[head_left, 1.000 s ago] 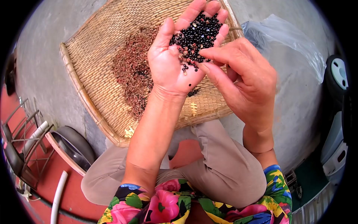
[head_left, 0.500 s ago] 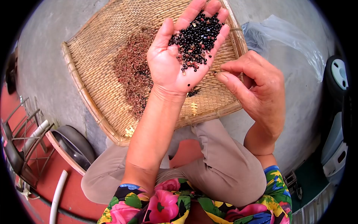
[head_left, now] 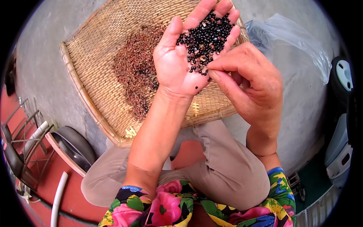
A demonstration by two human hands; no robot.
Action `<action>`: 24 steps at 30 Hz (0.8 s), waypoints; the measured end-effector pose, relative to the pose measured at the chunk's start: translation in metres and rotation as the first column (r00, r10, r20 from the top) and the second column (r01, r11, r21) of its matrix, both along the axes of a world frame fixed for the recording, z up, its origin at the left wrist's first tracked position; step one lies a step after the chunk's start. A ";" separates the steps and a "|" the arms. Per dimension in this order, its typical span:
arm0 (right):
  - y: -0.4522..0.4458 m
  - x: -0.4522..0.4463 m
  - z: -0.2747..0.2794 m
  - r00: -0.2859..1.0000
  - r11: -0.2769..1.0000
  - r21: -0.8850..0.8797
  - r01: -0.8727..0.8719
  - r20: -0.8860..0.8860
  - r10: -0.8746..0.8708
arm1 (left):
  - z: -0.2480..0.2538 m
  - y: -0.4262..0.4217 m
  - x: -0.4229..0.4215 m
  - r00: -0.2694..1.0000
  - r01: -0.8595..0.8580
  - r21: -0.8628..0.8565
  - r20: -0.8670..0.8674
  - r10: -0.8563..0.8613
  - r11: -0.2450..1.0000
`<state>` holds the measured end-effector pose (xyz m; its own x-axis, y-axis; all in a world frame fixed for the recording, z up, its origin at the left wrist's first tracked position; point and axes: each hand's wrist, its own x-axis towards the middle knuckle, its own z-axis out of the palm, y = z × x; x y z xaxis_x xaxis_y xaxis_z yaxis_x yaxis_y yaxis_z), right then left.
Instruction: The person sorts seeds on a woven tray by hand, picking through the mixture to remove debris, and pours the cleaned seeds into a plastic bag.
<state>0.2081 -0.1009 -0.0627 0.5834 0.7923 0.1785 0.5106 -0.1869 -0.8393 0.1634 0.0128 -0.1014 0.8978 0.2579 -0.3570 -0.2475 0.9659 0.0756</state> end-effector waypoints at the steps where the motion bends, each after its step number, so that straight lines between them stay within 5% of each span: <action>1: 0.000 0.002 0.001 1.000 0.999 -0.022 0.024 -0.012 -0.024 | -0.010 0.000 -0.002 0.993 0.004 -0.018 0.121 -0.002 1.000; 2: -0.001 0.002 0.002 0.999 0.998 -0.045 0.048 -0.025 -0.049 | -0.016 0.000 -0.003 0.971 0.011 -0.036 0.241 -0.002 0.999; 10: 0.007 -0.004 0.002 0.998 0.998 -0.053 0.036 0.045 -0.034 | -0.006 0.002 -0.001 0.955 0.047 0.046 0.292 -0.058 0.998; 12: -0.001 -0.003 0.007 0.999 0.995 -0.088 0.046 0.009 -0.045 | 0.008 0.002 0.000 0.999 0.035 0.043 0.012 -0.036 0.998; 18: 0.000 -0.003 0.008 0.994 0.992 -0.062 0.107 0.025 -0.106 | -0.001 0.001 -0.002 0.997 0.003 -0.016 0.073 -0.002 1.000; 20: 0.004 -0.006 0.005 0.994 0.993 -0.047 0.105 0.029 -0.104 | -0.014 0.001 -0.004 0.964 0.030 0.051 0.262 -0.042 0.998; 22: 0.004 -0.006 0.003 0.994 0.994 -0.040 0.103 0.031 -0.102 | -0.002 0.002 -0.002 0.963 0.025 0.046 0.267 -0.037 0.999; 24: -0.002 -0.003 0.003 0.999 0.997 -0.068 0.041 0.029 -0.039 | 0.012 0.002 0.000 0.999 0.033 0.033 -0.015 -0.033 0.999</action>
<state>0.2055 -0.1032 -0.0597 0.6101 0.7796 0.1413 0.5249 -0.2641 -0.8092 0.1636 0.0149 -0.0898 0.9010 0.2404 -0.3612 -0.2142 0.9704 0.1115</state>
